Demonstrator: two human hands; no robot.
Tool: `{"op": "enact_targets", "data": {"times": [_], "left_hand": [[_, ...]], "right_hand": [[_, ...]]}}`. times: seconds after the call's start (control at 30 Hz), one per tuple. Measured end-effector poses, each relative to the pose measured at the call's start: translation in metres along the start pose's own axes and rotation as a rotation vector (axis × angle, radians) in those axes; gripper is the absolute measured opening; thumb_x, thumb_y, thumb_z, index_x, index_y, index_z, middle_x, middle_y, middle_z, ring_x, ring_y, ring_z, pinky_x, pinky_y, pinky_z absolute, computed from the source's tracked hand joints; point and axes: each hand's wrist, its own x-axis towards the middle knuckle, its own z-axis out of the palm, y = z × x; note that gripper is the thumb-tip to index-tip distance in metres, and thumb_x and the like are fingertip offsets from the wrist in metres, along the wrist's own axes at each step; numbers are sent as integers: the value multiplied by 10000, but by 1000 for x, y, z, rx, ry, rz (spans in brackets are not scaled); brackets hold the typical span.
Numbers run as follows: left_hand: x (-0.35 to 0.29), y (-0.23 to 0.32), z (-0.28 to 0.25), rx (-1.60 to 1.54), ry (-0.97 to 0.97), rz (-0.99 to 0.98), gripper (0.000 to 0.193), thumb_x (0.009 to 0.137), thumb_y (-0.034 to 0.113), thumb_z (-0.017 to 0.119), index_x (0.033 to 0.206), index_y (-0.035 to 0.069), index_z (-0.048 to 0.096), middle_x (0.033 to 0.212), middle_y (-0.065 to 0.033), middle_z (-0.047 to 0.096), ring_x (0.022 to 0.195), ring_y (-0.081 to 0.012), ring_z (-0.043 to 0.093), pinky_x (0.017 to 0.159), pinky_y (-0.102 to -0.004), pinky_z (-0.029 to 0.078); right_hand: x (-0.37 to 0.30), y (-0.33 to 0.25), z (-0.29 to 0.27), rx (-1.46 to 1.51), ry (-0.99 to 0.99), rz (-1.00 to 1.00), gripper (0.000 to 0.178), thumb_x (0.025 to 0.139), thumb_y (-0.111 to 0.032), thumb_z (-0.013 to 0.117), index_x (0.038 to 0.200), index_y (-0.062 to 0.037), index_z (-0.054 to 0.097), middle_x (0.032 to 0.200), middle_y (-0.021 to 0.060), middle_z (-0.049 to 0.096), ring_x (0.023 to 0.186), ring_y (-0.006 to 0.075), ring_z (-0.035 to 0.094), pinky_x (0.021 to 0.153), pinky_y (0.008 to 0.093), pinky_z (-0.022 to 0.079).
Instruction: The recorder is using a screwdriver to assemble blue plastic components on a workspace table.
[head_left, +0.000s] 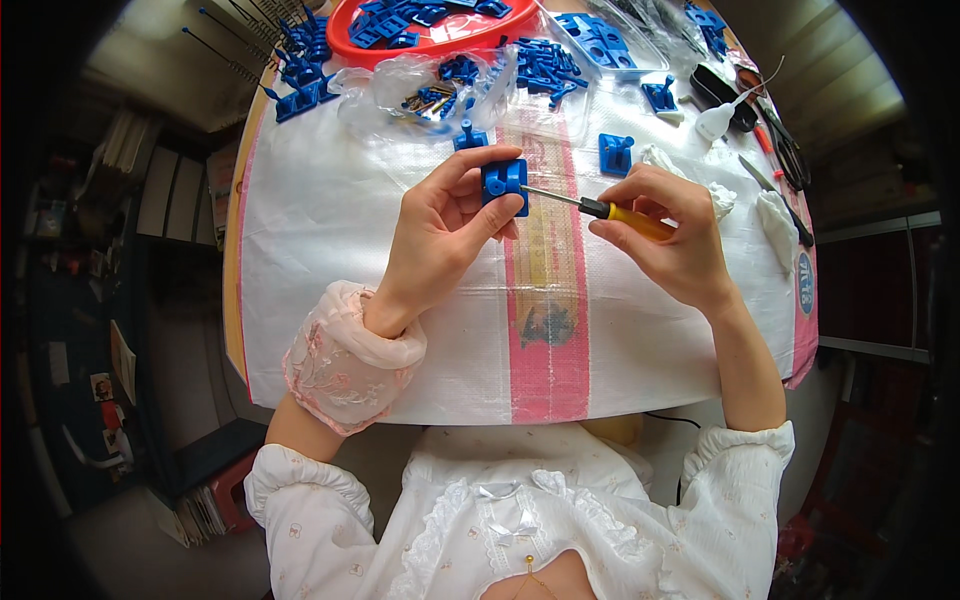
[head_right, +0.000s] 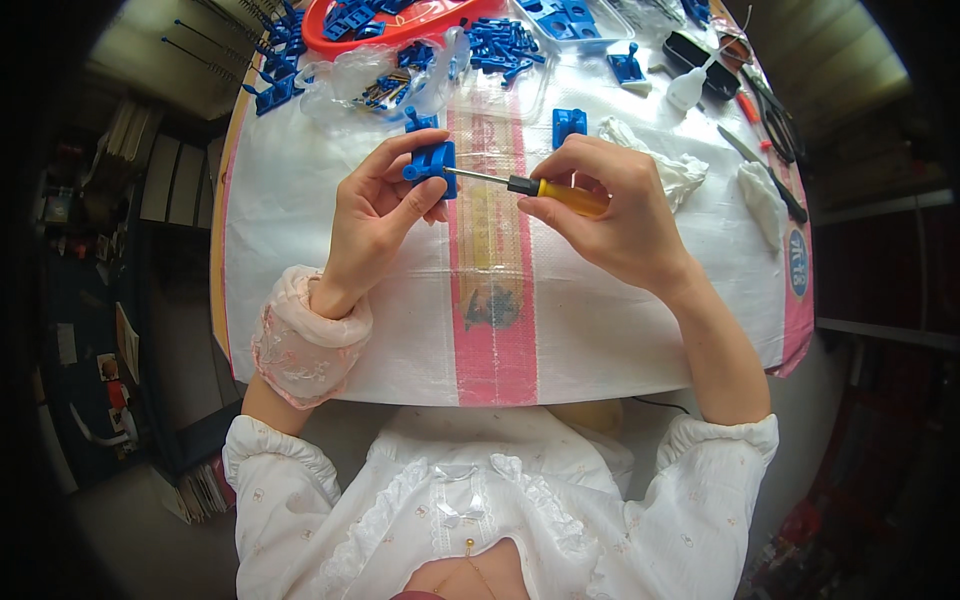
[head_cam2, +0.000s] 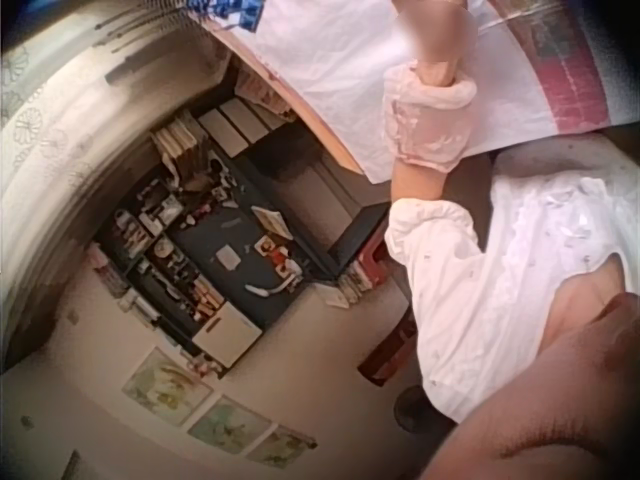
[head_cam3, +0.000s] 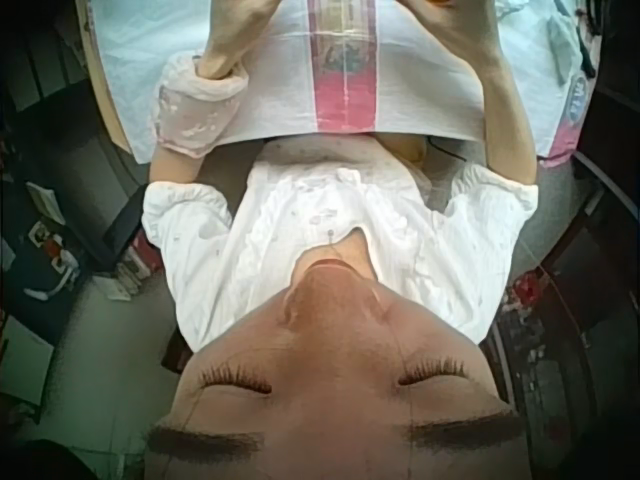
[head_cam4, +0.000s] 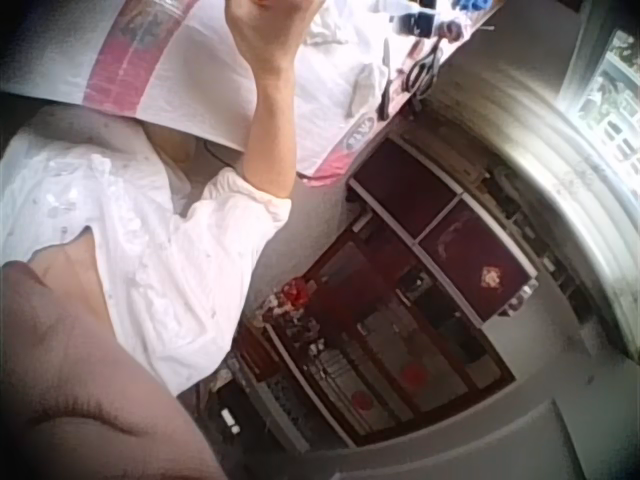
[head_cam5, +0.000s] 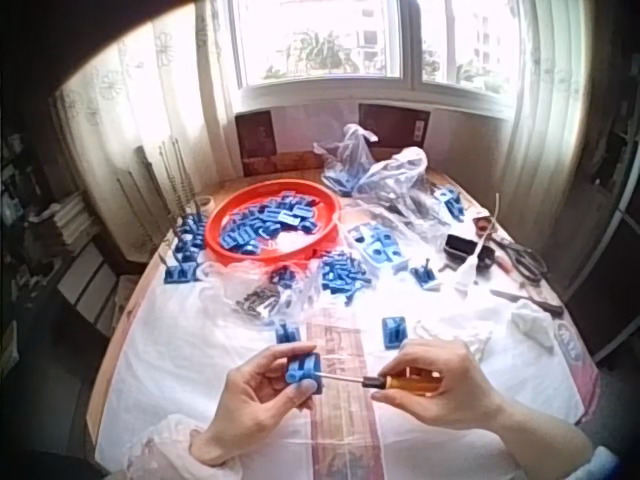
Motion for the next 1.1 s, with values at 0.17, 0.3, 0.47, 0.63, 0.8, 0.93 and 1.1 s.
{"op": "enact_targets", "data": {"times": [0.17, 0.3, 0.47, 0.63, 0.8, 0.93, 1.1], "left_hand": [[0, 0, -1, -2, -14, -6, 405, 931, 84, 716, 1306, 9, 581, 980, -75, 695, 836, -105, 681, 733, -220, 581], [0, 0, -1, -1, -33, -20, 400, 930, 77, 715, 1301, 8, 584, 968, -67, 689, 818, -94, 669, 729, -220, 573], [-1, 1, -2, -3, -67, -53, 391, 926, 52, 710, 1294, 7, 588, 965, -62, 685, 802, -88, 657, 728, -223, 566], [-1, 0, 0, -2, -83, -86, 381, 920, 23, 701, 1285, 11, 594, 951, -55, 686, 796, -84, 655, 730, -222, 567], [-1, 2, -2, 38, -91, -103, 372, 919, 5, 691, 1279, 11, 597, 954, -52, 685, 800, -83, 655, 731, -223, 568], [-1, 1, -2, 33, -92, -107, 371, 919, -1, 687, 1279, 11, 595, 954, -51, 684, 800, -82, 654, 726, -223, 568], [-1, 0, -2, 58, -99, -98, 368, 921, -6, 683, 1277, 11, 594, 955, -50, 682, 806, -84, 657, 729, -224, 571]], "right_hand": [[0, 6, 3, 26, 33, -56, 184, 791, -71, 830, 876, 2, 684, 749, 46, 642, 591, 93, 543, 524, 233, 418], [-2, 6, 1, 57, 21, -8, 183, 792, -77, 830, 868, 12, 689, 734, 59, 654, 595, 95, 565, 537, 235, 438], [-1, 4, -1, 43, 3, -28, 177, 785, -67, 828, 857, 13, 688, 743, 78, 680, 636, 115, 635, 581, 239, 493], [-1, 4, -5, -28, -17, -92, 202, 728, -8, 835, 867, 33, 694, 736, 77, 627, 669, 129, 634, 582, 222, 476], [-1, 0, -7, 82, -70, 29, 173, 774, -5, 818, 882, 42, 692, 755, 61, 663, 693, 89, 647, 614, 209, 502], [-1, -1, -8, 183, -117, 166, 163, 814, -14, 806, 900, 58, 688, 796, 58, 692, 724, 68, 656, 649, 202, 528], [-2, 5, -6, 285, -121, 228, 167, 841, -91, 796, 859, 48, 706, 765, 54, 703, 703, 80, 656, 637, 217, 531]]}}
